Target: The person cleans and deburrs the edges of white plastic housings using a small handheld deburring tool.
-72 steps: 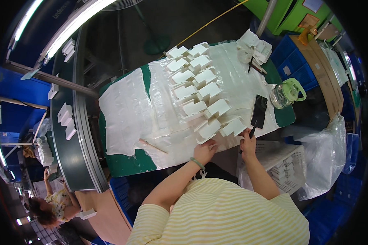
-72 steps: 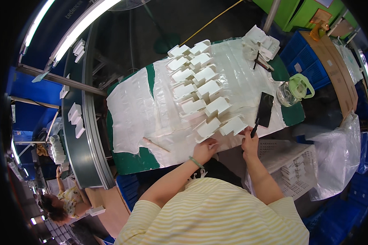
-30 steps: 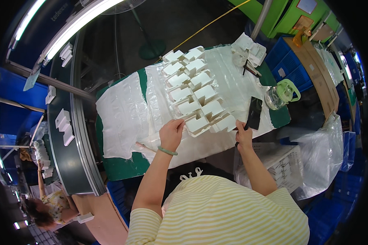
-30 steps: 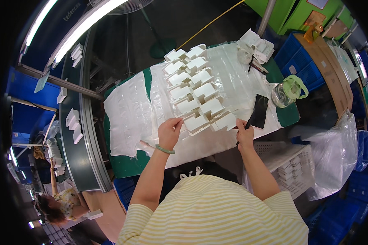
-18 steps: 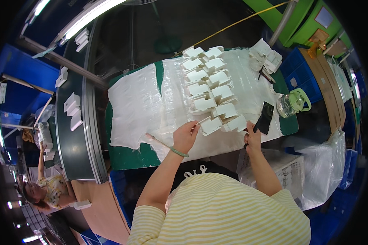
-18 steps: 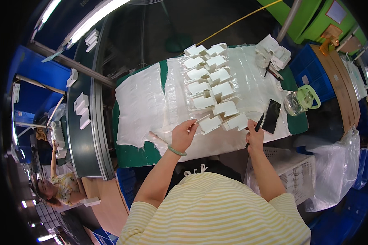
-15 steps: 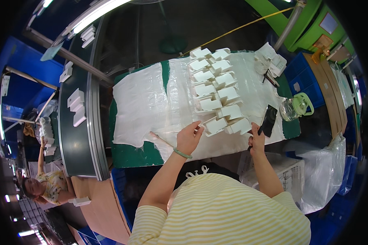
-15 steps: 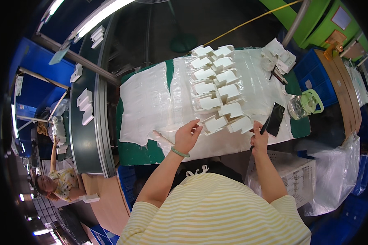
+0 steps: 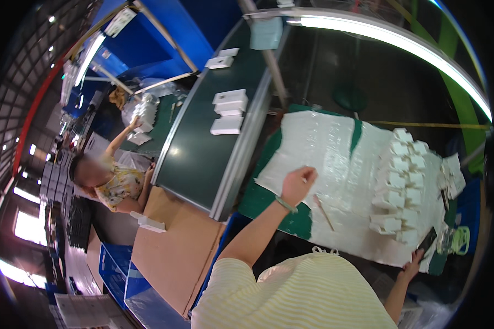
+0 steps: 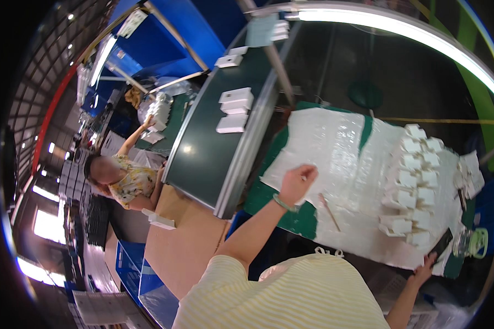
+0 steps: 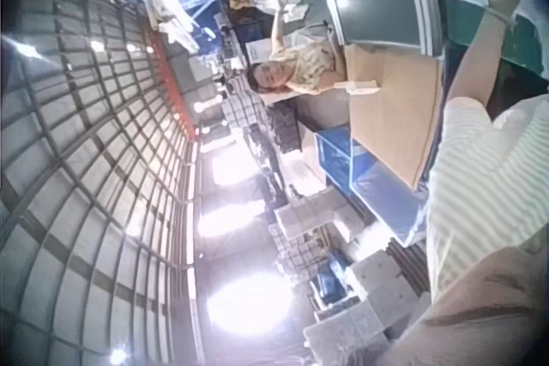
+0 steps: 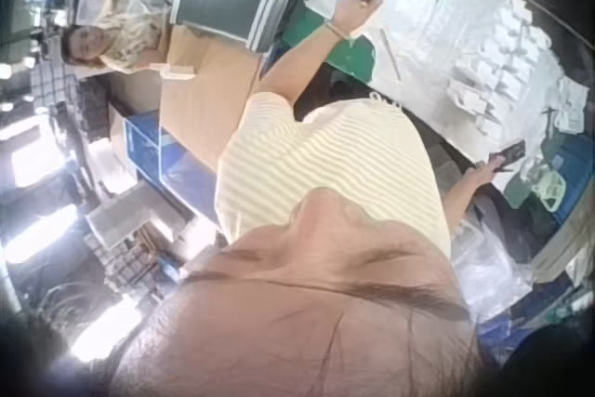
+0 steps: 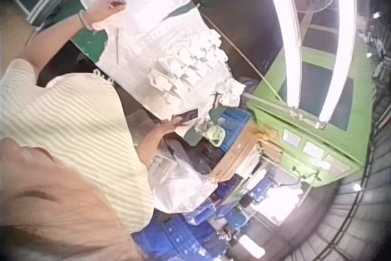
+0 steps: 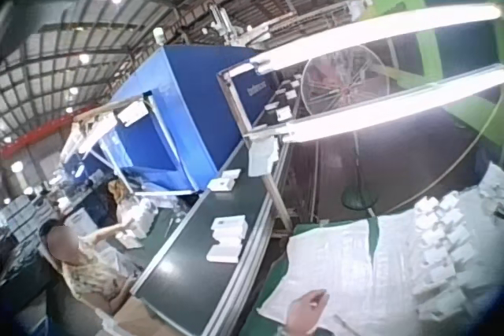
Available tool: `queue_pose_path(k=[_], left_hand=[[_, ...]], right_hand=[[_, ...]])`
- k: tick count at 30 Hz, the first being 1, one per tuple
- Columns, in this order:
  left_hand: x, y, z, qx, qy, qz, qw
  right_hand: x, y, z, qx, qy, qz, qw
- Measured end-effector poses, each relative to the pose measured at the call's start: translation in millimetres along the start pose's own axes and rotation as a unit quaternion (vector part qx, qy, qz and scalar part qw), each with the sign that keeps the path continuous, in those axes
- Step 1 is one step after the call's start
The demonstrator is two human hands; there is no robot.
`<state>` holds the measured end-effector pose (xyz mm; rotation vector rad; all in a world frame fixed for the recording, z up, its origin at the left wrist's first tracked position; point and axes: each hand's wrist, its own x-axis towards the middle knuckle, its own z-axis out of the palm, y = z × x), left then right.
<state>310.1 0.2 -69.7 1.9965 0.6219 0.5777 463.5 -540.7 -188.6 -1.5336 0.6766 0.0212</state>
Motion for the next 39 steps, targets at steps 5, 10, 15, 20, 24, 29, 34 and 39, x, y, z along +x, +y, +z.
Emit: queue_pose_path(k=[5,10,15,20,24,29,34,39], left_hand=[[97,-74,-148,0.29,0.245,0.022,0.925],[139,-99,-202,0.399,0.079,-0.209,0.889],[162,-135,-210,0.555,-0.07,-0.096,0.823],[127,-146,-270,0.609,0.018,-0.001,0.793],[70,-105,-324,0.307,0.177,-0.016,0.935],[-26,-60,-266,-0.376,0.25,-0.015,0.892],[-83,-31,-197,-0.463,0.278,0.063,0.84],[-104,-4,-198,-0.453,0.301,0.021,0.839]], right_hand=[[-20,-17,16,0.005,0.073,-0.081,0.994],[-31,-30,114,-0.224,-0.011,-0.239,0.945],[-128,-60,192,-0.356,-0.108,-0.454,0.81],[-287,-65,334,-0.17,-0.312,-0.224,0.907],[-353,-34,396,-0.149,-0.477,-0.558,0.662],[-483,-69,435,-0.07,-0.645,-0.045,0.759],[-502,-71,441,-0.008,-0.665,-0.058,0.744],[-504,-66,435,0.027,-0.654,-0.028,0.755]])
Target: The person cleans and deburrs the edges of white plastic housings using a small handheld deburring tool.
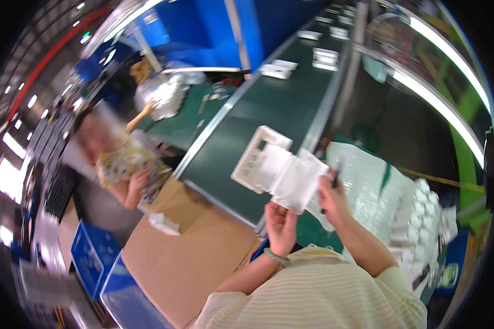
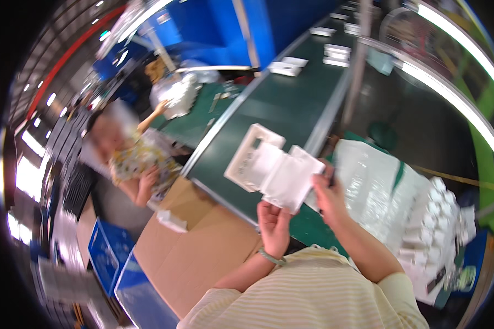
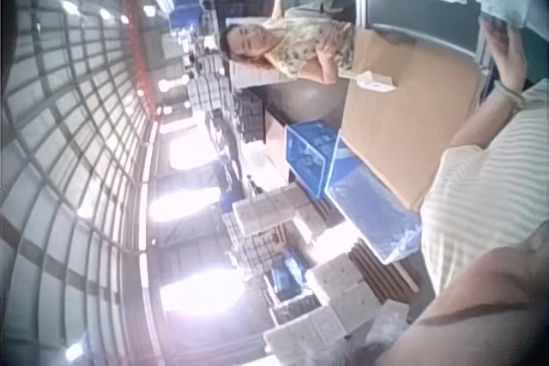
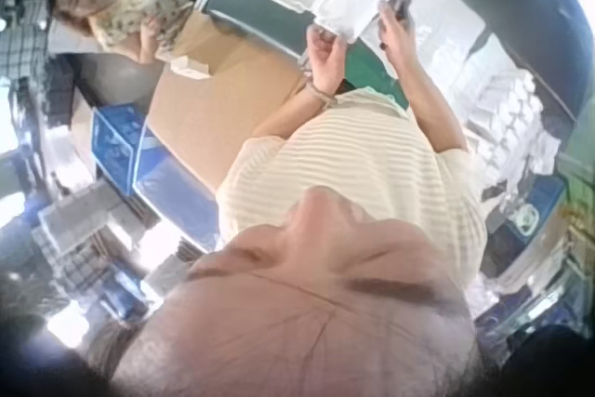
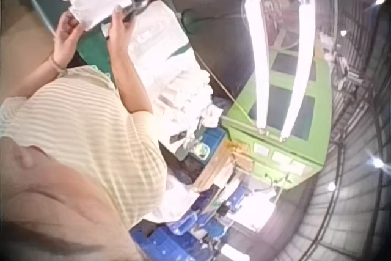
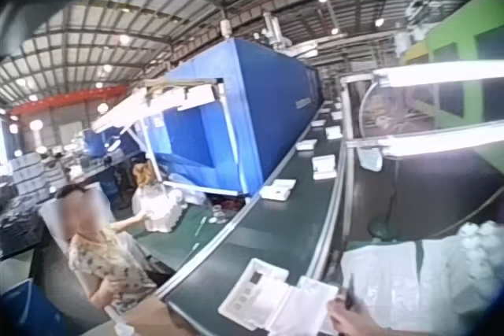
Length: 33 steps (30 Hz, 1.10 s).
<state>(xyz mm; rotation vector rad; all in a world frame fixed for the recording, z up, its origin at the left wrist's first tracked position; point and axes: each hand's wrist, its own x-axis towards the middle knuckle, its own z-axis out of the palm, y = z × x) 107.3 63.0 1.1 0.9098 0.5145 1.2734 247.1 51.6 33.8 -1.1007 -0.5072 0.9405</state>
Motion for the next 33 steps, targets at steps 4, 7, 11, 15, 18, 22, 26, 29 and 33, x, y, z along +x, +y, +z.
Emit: queue_pose_path(k=[4,7,11,15,18,22,26,29,33], left_hand=[[-14,-9,14,0.059,-0.12,-0.042,0.99],[-11,-40,-28,0.213,-0.347,-0.08,0.91],[15,-6,-15,-0.033,-0.192,-0.247,0.949],[21,-2,-14,-0.264,-0.219,-0.285,0.895],[19,-6,-3,-0.224,-0.219,-0.263,0.913],[13,2,13,-0.196,-0.225,-0.249,0.921],[7,-13,2,-0.236,-0.15,-0.301,0.912],[1,-21,7,-0.279,-0.115,-0.34,0.89],[-18,-52,0,-0.174,-0.163,-0.373,0.897]], right_hand=[[-22,-27,-17,0.0,-0.046,0.043,0.998],[-20,-45,-48,0.009,-0.032,-0.028,0.999],[-32,-75,-82,-0.062,-0.037,-0.025,0.997],[-33,-97,-83,-0.178,-0.085,-0.047,0.979],[-37,-105,-74,-0.186,-0.073,-0.056,0.978],[-36,-103,-78,-0.235,-0.092,-0.051,0.966],[-39,-92,-88,-0.104,-0.105,-0.021,0.989],[-41,-65,-124,-0.036,-0.031,0.062,0.997],[-64,78,-272,-0.363,0.203,-0.009,0.909]])
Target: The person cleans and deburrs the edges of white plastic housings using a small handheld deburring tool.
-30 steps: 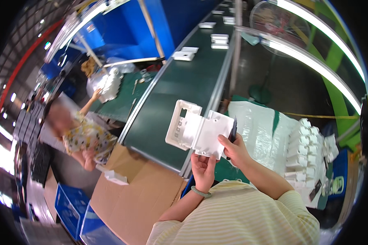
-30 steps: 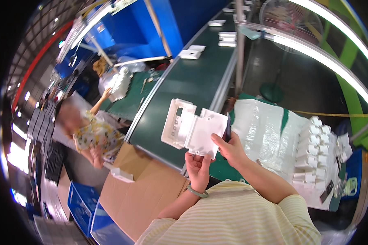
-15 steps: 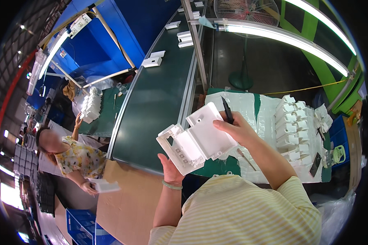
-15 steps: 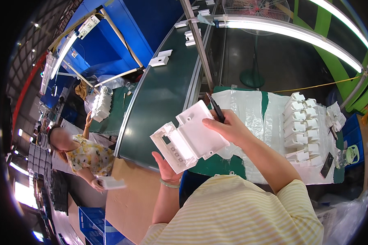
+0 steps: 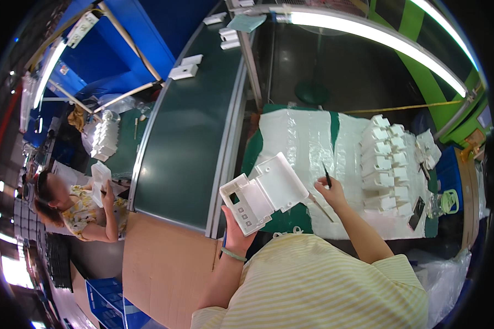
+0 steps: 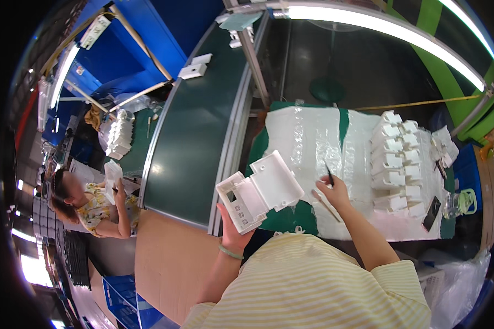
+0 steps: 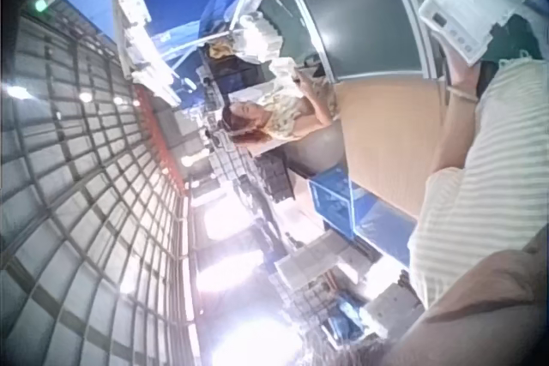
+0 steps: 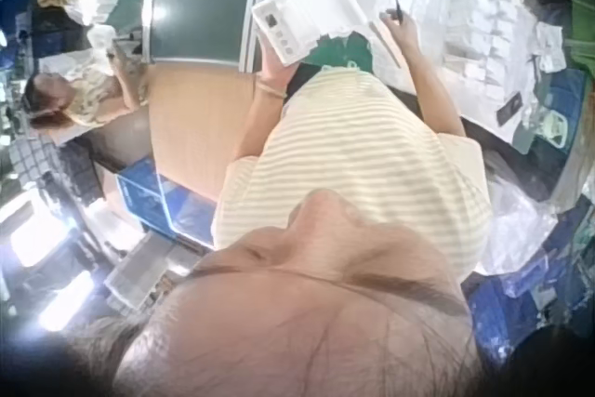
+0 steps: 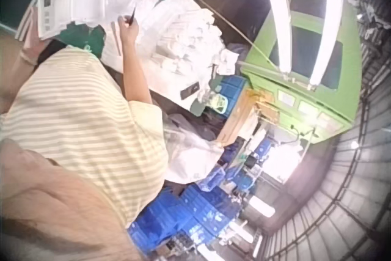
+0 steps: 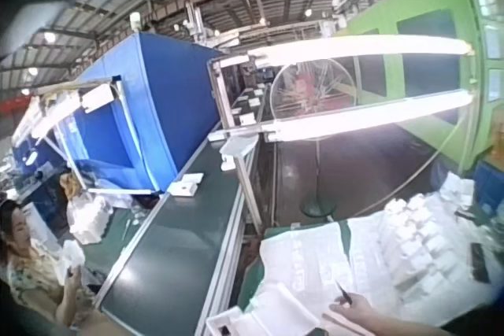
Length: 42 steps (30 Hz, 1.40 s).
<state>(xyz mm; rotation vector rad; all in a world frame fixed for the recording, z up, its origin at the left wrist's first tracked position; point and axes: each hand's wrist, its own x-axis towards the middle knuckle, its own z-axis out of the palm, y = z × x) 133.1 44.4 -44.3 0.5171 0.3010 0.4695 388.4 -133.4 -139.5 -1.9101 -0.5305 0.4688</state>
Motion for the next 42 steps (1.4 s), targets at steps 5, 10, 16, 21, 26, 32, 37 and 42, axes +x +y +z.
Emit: queue_pose_path(k=[5,10,16,21,26,32,37,42], left_hand=[[9,-52,-43,0.039,0.147,-0.092,0.984],[29,-82,-84,0.108,0.231,-0.119,0.96],[30,-86,-121,0.161,0.312,-0.122,0.928],[30,-91,-131,0.237,0.332,-0.069,0.911],[32,-98,-134,0.264,0.339,-0.067,0.901],[31,-97,-123,0.286,0.347,-0.071,0.89],[33,-88,-110,0.273,0.352,-0.091,0.89],[33,-88,-112,0.297,0.347,-0.102,0.884]], right_hand=[[-35,58,-15,-0.123,0.036,0.089,0.988],[-45,63,-2,-0.136,0.035,0.091,0.986],[-49,76,-5,-0.253,-0.029,0.038,0.966],[-52,25,4,-0.071,-0.106,0.095,0.987],[-56,5,41,0.03,-0.26,0.113,0.958],[-49,8,70,-0.151,-0.295,-0.022,0.943],[-35,8,76,-0.172,-0.307,0.038,0.935],[-33,5,73,-0.162,-0.316,0.078,0.932]])
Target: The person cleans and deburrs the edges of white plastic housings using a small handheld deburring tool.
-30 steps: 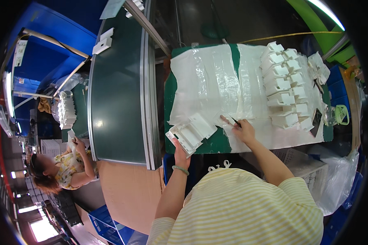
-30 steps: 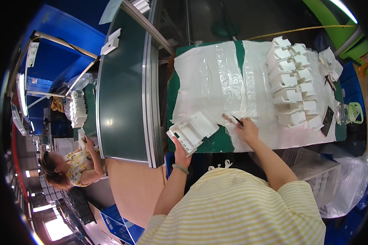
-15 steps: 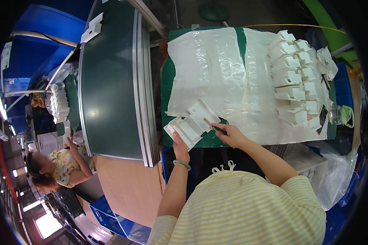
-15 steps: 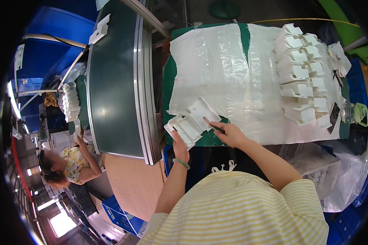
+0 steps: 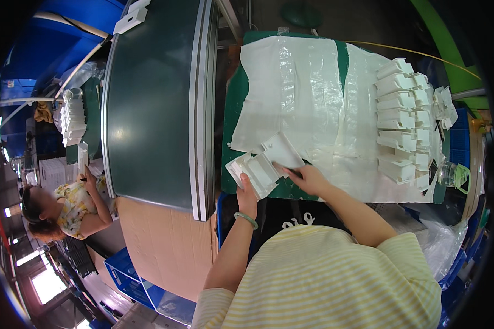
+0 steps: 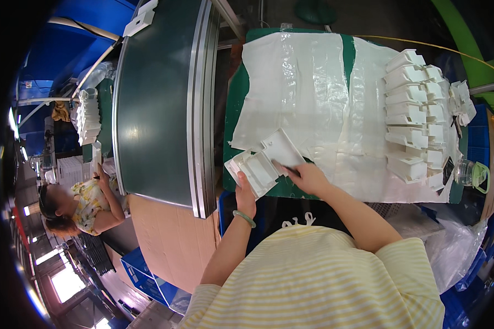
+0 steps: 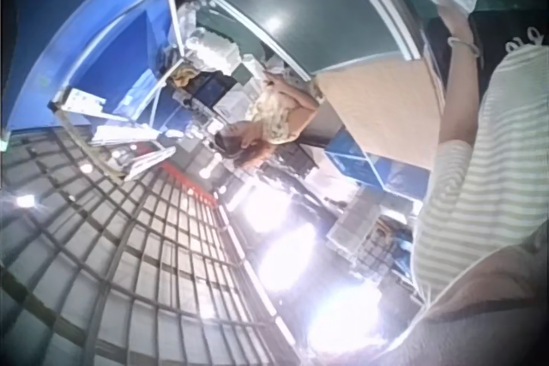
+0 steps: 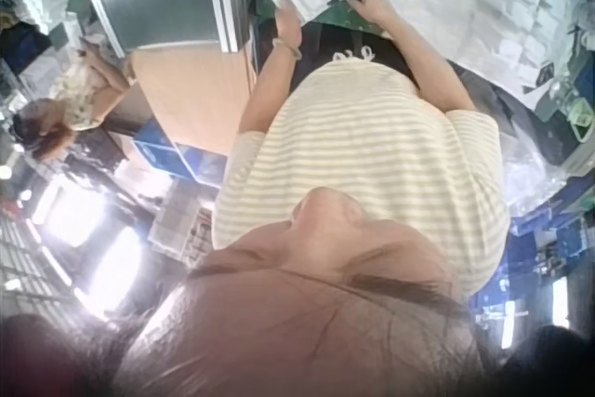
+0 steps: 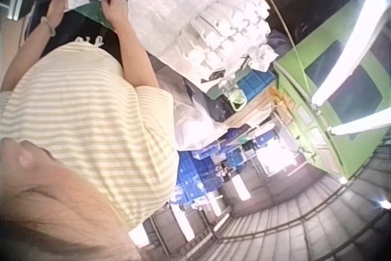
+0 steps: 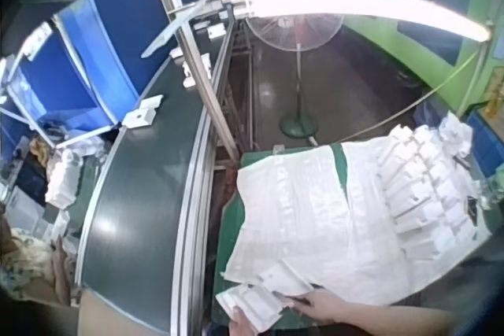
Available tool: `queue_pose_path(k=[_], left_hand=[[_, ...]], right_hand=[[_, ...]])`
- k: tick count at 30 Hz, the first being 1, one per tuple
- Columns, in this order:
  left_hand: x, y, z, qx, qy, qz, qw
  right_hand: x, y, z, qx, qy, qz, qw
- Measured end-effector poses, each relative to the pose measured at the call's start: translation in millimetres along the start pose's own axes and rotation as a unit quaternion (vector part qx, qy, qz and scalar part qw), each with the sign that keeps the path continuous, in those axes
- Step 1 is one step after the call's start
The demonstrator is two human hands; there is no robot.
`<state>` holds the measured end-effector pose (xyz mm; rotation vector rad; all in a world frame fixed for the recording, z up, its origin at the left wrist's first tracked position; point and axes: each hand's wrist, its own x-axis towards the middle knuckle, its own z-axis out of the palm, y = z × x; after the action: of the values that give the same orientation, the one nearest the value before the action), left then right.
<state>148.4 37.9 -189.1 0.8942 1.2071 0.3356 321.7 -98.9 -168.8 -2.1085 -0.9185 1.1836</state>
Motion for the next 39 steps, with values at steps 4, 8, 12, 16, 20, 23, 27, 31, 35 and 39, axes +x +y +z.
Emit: queue_pose_path(k=[4,8,12,16,20,23,27,31,35,39], left_hand=[[2,-1,-3,0.006,0.008,0.003,1.0],[4,-3,-4,0.011,0.012,0.008,1.0],[1,1,6,-0.002,-0.003,0.005,1.0],[7,2,-5,-0.037,-0.026,0.031,0.999],[-20,23,-4,-0.156,-0.06,0.026,0.986],[-57,56,2,-0.23,-0.158,0.058,0.958],[-102,83,11,-0.301,-0.223,0.141,0.916],[-148,100,21,-0.333,-0.234,0.201,0.891],[-168,98,12,-0.373,-0.227,0.212,0.875],[-172,108,-6,-0.381,-0.226,0.24,0.864]], right_hand=[[8,-8,-5,-0.017,-0.004,0.009,1.0],[3,-5,4,-0.007,0.012,-0.023,1.0],[15,2,0,0.007,0.055,-0.049,0.997],[-31,35,-20,0.062,0.039,-0.07,0.995],[-46,67,-68,0.108,0.207,0.022,0.972],[-45,87,-89,-0.05,0.317,0.019,0.947],[-27,100,-100,-0.06,0.169,-0.028,0.983],[-31,12,-118,0.177,0.118,-0.104,0.971],[-84,-113,-139,0.43,-0.088,-0.136,0.888],[-92,-160,-119,0.397,-0.15,-0.229,0.876]])
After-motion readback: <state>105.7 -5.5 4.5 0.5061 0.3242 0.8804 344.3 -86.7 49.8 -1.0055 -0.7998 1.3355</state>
